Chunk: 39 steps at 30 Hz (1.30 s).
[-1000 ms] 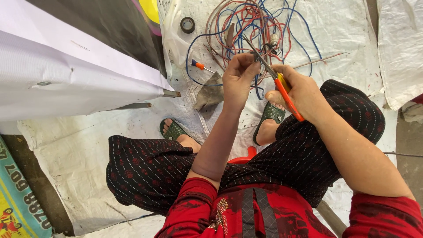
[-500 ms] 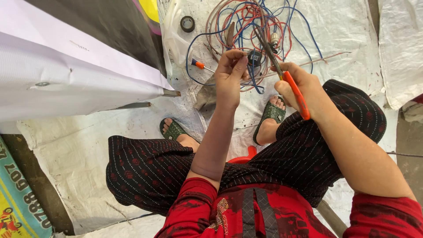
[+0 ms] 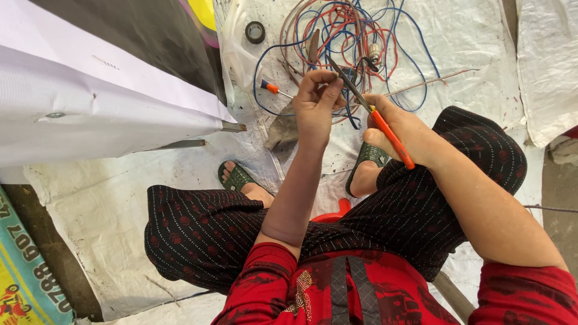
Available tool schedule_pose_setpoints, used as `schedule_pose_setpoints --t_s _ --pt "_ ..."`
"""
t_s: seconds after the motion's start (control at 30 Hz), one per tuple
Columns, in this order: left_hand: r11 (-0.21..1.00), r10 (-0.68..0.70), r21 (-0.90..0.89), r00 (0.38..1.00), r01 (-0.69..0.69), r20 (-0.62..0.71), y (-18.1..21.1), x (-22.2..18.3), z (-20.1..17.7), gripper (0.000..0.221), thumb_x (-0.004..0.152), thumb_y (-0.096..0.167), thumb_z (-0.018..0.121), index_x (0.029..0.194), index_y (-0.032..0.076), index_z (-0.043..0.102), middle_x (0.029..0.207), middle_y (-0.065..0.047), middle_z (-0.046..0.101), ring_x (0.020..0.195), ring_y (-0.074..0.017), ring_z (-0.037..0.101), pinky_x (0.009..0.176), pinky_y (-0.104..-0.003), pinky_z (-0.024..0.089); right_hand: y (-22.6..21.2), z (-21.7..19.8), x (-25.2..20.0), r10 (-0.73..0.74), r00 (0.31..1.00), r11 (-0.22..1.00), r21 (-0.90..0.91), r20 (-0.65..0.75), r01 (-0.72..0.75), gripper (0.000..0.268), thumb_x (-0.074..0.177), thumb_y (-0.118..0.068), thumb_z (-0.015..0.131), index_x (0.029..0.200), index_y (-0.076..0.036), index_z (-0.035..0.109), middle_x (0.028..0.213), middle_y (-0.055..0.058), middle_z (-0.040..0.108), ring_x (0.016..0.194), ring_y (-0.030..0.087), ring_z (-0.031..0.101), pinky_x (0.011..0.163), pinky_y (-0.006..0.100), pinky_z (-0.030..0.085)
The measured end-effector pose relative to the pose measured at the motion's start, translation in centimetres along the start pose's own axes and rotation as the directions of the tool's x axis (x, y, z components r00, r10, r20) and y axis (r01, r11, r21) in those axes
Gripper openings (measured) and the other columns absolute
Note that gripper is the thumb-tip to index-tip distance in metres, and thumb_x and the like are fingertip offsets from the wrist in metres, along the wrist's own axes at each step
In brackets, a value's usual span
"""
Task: The person uses a screwdriver to remove a screw from a white fixture, then wipes the fixture with a cloth. They then use pliers to strip the insulation from a blue wire and twist the exposed strands.
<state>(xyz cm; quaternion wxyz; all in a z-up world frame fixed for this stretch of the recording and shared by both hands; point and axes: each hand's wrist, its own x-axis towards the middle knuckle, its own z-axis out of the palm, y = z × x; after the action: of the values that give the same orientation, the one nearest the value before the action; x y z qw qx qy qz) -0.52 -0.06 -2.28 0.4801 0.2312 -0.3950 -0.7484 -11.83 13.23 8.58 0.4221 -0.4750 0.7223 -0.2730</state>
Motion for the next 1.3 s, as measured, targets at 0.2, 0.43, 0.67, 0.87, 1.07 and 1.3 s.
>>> schedule_pose_setpoints --t_s 0.2,0.43,0.67,0.87,1.07,1.3 --pt "1.0 0.011 -0.015 0.999 -0.01 0.04 0.2 -0.4 0.5 0.012 0.096 0.005 0.072 0.106 0.006 0.065 0.089 -0.009 0.067 0.061 -0.0157 0.071 0.051 -0.022 0.055 -0.9 0.0 -0.4 0.05 0.997 0.999 -0.004 -0.057 -0.05 0.066 0.093 -0.047 0.063 0.147 -0.01 0.051 0.079 0.015 0.068 0.07 0.042 0.067 0.067 0.054 0.052" --pt "0.989 -0.011 -0.149 0.998 0.02 0.062 0.1 -0.2 0.7 0.01 0.101 0.005 0.066 0.109 0.007 0.061 0.095 -0.006 0.064 0.069 -0.0133 0.069 0.057 -0.021 0.052 -0.1 0.4 -0.5 0.06 0.987 0.994 0.1 -0.15 -0.045 0.06 0.093 -0.047 0.068 0.142 -0.012 0.06 0.071 0.008 0.067 0.065 0.025 0.066 0.064 0.038 0.052" --pt "0.993 -0.023 0.115 0.971 -0.005 0.237 -1.3 0.3 0.1 0.031 0.086 0.012 0.084 0.11 0.015 0.066 0.094 0.001 0.069 0.073 -0.0069 0.067 0.061 -0.018 0.049 -0.1 0.3 -0.2 0.03 0.965 0.985 0.169 -0.26 0.015 0.059 0.097 -0.05 0.063 0.139 -0.009 0.062 0.069 0.012 0.061 0.061 0.024 0.06 0.062 0.038 0.049" --pt "0.93 0.034 0.355 0.986 -0.091 0.166 -0.9 -0.4 0.2 0.014 0.092 0.022 0.079 0.103 0.017 0.072 0.086 0.002 0.073 0.073 -0.005 0.064 0.058 -0.018 0.046 -0.1 1.0 -0.5 0.057 0.95 0.963 0.268 -0.308 0.029 0.048 0.102 -0.046 0.061 0.13 -0.007 0.065 0.063 0.003 0.059 0.057 0.013 0.06 0.058 0.027 0.049" --pt "0.979 0.036 0.198 0.993 -0.058 0.11 -0.2 -0.2 0.6 0.011 0.104 0.017 0.066 0.113 0.011 0.068 0.092 -0.005 0.074 0.085 -0.0115 0.07 0.076 -0.026 0.056 -1.3 -0.5 -0.5 0.03 0.94 1.0 0.012 -0.339 -0.028 0.092 0.096 -0.066 0.059 0.151 0.006 0.042 0.086 0.016 0.06 0.078 0.038 0.062 0.078 0.053 0.053" --pt "0.991 0.004 0.133 0.993 -0.019 0.117 0.2 -0.3 0.3 0.021 0.11 0.012 0.054 0.126 0.008 0.066 0.079 -0.006 0.065 0.071 -0.0099 0.064 0.07 -0.024 0.057 -2.0 -0.3 -0.8 -0.111 0.893 0.922 -0.38 -0.436 -0.07 0.086 0.078 -0.035 0.089 0.151 -0.005 0.052 0.105 0.017 0.048 0.104 0.046 0.055 0.095 0.058 0.046"
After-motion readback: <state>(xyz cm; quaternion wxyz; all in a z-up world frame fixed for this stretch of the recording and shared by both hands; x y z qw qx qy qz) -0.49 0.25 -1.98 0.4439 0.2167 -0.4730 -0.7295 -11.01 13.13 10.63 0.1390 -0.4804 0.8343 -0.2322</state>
